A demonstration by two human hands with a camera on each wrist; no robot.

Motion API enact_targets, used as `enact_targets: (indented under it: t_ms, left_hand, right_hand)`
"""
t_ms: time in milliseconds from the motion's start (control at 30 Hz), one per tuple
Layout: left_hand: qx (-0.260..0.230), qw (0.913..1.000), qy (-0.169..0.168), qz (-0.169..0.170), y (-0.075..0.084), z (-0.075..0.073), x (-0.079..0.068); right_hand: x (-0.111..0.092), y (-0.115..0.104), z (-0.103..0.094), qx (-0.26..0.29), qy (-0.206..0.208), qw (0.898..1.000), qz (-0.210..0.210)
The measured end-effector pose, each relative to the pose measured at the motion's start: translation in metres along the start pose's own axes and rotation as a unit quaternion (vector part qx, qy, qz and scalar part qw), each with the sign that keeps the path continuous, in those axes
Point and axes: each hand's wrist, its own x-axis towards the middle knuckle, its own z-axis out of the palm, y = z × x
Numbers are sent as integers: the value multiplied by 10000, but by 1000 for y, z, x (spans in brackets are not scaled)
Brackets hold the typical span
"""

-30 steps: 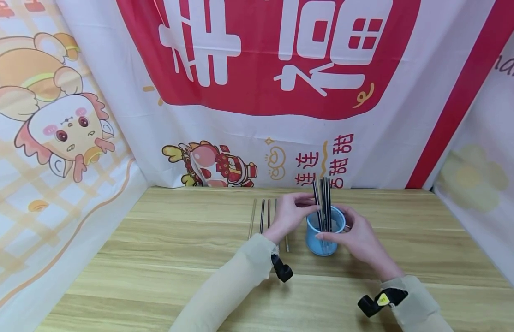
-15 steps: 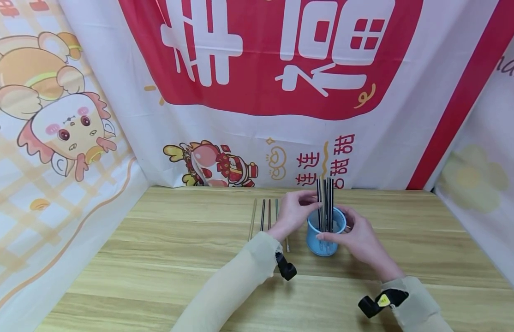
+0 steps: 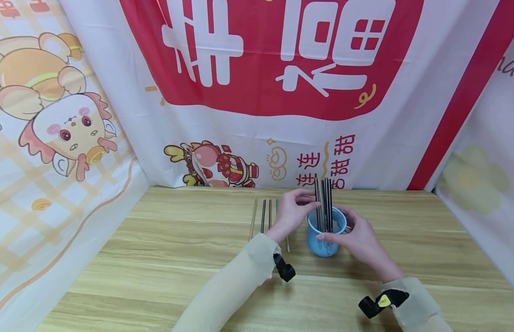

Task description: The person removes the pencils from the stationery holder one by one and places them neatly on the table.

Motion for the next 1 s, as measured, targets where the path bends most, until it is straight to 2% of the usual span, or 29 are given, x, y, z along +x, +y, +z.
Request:
enact_targets:
  t_ms: [567,800,1000]
  left_hand:
    - [-288,9995,7,89,4,-9,-1]
    - [-690,9976,36,68,8,-15,1]
    - [-1304,9914,-15,54,11,-23,4]
  right_hand:
    - [1,4,-1,66,-35,10000,2]
    - [1,5,0,77,-21,10000,-44]
    - [1,5,0,61,-3,10000,-64]
